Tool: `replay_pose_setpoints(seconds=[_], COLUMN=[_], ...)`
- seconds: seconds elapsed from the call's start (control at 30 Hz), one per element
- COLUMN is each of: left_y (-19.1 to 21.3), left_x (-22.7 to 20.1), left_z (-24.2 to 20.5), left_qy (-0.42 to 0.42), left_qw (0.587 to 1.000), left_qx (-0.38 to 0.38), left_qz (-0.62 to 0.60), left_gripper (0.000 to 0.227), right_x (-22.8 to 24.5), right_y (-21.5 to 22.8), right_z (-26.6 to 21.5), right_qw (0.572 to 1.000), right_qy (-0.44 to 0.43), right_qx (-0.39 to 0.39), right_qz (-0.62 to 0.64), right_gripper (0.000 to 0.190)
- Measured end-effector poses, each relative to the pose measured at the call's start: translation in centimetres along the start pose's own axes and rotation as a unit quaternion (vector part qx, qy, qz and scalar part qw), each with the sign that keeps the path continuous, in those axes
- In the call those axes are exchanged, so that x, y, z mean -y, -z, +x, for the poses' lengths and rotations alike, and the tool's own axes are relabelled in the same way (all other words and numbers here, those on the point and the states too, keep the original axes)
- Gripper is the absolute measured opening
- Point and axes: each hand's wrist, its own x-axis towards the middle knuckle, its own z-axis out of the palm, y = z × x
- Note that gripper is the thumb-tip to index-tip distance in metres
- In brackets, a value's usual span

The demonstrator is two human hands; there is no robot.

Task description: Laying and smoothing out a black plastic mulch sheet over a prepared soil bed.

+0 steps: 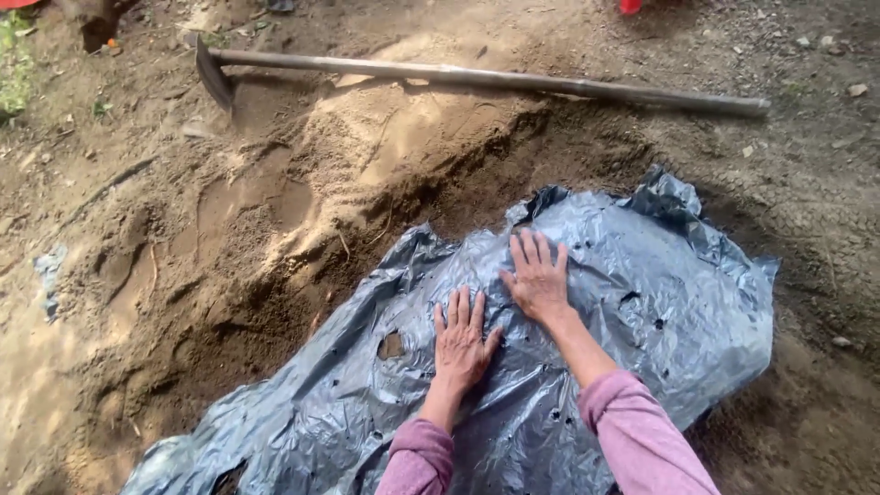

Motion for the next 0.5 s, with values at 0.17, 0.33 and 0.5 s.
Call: replay_pose_setpoints(seconds=[0.17, 0.33, 0.5], left_y=[0.4, 0.0, -0.4], left_x=[-0.1, 0.0, 0.3], left_z=[0.1, 0.2, 0.2], left_qy=[0.005, 0.011, 0.012], left_qw=[1.000, 1.000, 1.000], left_qx=[0.012, 0.014, 0.015], left_qz=[-0.009, -0.006, 0.002], left_gripper=[0.077, 0.077, 0.077], right_x=[-0.4, -0.9, -1.4], right_y=[-3.1, -4.2, -0.8], right_z=[0.0, 1.0, 3.2], right_qw=[0.997, 0.991, 0.983], right_qy=[-0.005, -0.023, -0.071], right_qx=[0.067, 0.121, 0.156], right_qz=[0.030, 0.054, 0.062], right_gripper=[0.063, 0.057, 0.055])
